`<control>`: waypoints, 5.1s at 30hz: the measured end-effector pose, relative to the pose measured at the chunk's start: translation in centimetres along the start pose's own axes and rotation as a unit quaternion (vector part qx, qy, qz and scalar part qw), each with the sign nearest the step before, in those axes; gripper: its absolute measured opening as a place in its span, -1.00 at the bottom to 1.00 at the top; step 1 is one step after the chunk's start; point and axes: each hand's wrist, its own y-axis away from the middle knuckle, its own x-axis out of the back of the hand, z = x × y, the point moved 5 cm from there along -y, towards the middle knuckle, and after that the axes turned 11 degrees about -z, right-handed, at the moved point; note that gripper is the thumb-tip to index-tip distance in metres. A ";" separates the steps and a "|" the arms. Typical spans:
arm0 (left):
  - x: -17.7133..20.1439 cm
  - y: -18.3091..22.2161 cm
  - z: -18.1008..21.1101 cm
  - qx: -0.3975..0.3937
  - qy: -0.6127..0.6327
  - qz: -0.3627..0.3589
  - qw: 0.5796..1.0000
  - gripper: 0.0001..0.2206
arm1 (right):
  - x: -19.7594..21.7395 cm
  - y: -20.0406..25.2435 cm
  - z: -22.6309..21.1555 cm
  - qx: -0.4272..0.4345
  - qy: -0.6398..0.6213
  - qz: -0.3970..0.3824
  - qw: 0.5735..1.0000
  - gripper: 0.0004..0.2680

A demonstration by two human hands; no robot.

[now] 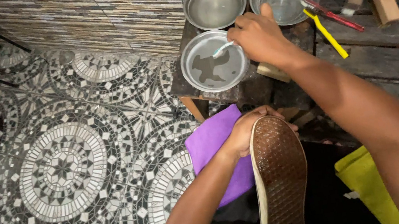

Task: Scrubbing the bottom of a shoe sole with a toothbrush and cleaning solution to prepare it for repair.

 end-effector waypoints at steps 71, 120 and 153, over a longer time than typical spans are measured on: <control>-4.0 -0.6 0.8 -0.003 -0.117 0.032 0.993 -0.68 | 4.5 2.7 -0.7 0.035 0.061 -0.082 0.994 -0.77; 0.5 -1.8 -0.6 0.054 0.007 0.093 0.994 -0.87 | -1.8 -10.3 7.9 -0.234 -0.033 -0.281 0.930 -0.79; 2.3 -1.3 -0.3 0.067 -0.166 0.081 0.980 -0.82 | -4.5 -5.3 7.1 -0.303 -0.212 -0.073 0.926 -0.81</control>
